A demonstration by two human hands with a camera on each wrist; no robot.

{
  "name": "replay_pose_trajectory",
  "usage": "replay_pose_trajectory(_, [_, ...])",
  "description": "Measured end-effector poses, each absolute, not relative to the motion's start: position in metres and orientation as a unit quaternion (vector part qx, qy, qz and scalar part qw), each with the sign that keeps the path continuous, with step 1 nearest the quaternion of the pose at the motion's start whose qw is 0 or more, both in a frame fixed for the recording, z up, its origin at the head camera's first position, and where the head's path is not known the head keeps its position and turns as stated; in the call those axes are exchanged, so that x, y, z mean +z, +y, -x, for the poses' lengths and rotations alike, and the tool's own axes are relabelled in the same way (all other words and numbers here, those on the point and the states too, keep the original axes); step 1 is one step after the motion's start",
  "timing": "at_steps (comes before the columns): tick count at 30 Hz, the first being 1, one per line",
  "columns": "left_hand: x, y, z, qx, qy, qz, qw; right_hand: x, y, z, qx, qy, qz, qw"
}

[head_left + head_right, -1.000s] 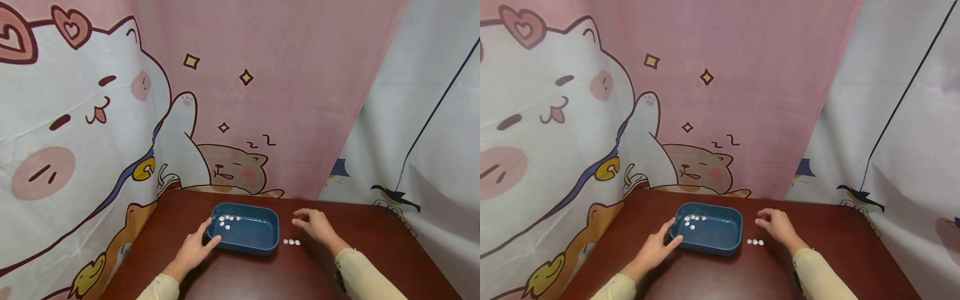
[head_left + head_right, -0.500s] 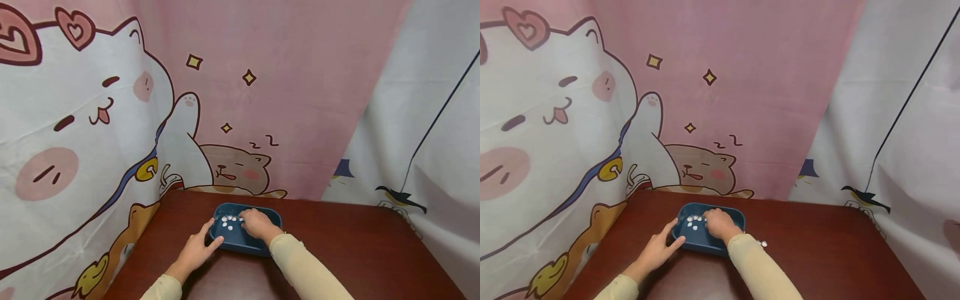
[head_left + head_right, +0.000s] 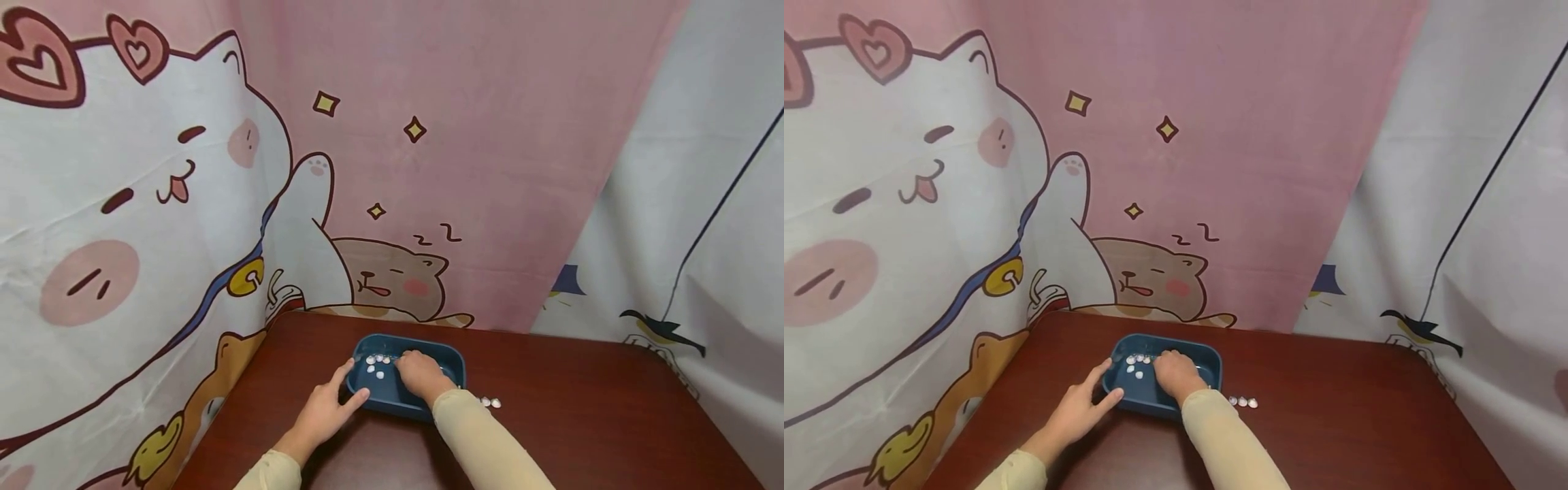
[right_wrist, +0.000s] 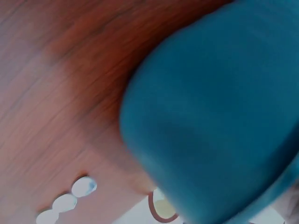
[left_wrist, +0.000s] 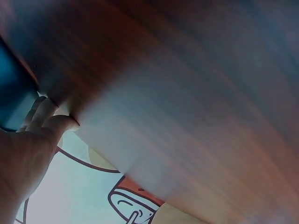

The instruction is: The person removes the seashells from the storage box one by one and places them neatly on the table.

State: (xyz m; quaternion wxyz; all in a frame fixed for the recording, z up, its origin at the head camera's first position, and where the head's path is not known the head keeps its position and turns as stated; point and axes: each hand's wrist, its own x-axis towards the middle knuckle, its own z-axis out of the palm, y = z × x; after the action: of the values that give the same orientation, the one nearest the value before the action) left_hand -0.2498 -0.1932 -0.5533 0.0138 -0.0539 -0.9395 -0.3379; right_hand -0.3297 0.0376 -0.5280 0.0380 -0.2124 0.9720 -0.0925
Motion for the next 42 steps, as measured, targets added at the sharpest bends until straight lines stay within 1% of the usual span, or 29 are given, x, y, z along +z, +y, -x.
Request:
replay_pose_trajectory(4, [-0.554,-0.195,0.251,-0.335,-0.941,0.043,0.018,-0.535,0.048,0.332,-0.102,0.963,0.249,0.016])
replay_pose_trajectory(7, [-0.554,-0.196,0.252,-0.333,-0.942,0.038,0.02,-0.535,0.055,0.332,-0.145,0.958,0.247,0.018])
replay_pose_trajectory(12, [-0.554,-0.195,0.253,-0.332,-0.942,0.042,0.017,-0.531,0.063,0.332,-0.206,0.955,0.211,0.035])
replay_pose_trajectory(19, [-0.552,-0.194,0.251,-0.33,-0.943,0.046,0.02,-0.535,0.07,0.337,-0.192,0.963,0.18,0.06])
replay_pose_trajectory(24, [-0.549,-0.193,0.251,-0.332,-0.942,0.051,0.025,-0.532,0.074,0.336,-0.182,0.958,0.214,0.05])
replay_pose_trajectory(28, [-0.548,-0.193,0.25,-0.335,-0.941,0.049,0.022,-0.528,0.078,0.334,-0.174,0.948,0.258,0.057])
replay_pose_trajectory(32, [-0.549,-0.193,0.249,-0.336,-0.941,0.047,0.02,-0.527,0.082,0.332,-0.16,0.947,0.268,0.068])
replay_pose_trajectory(35, [-0.55,-0.194,0.25,-0.334,-0.941,0.049,0.021,-0.528,0.084,0.331,-0.159,0.949,0.264,0.065])
replay_pose_trajectory(38, [-0.55,-0.193,0.25,-0.334,-0.941,0.05,0.024,-0.526,0.085,0.328,-0.177,0.948,0.263,0.041])
replay_pose_trajectory(40, [-0.551,-0.192,0.249,-0.334,-0.941,0.051,0.021,-0.523,0.09,0.324,-0.2,0.943,0.264,0.006])
replay_pose_trajectory(42, [-0.552,-0.191,0.248,-0.335,-0.941,0.051,0.019,-0.517,0.102,0.318,-0.228,0.935,0.269,-0.043])
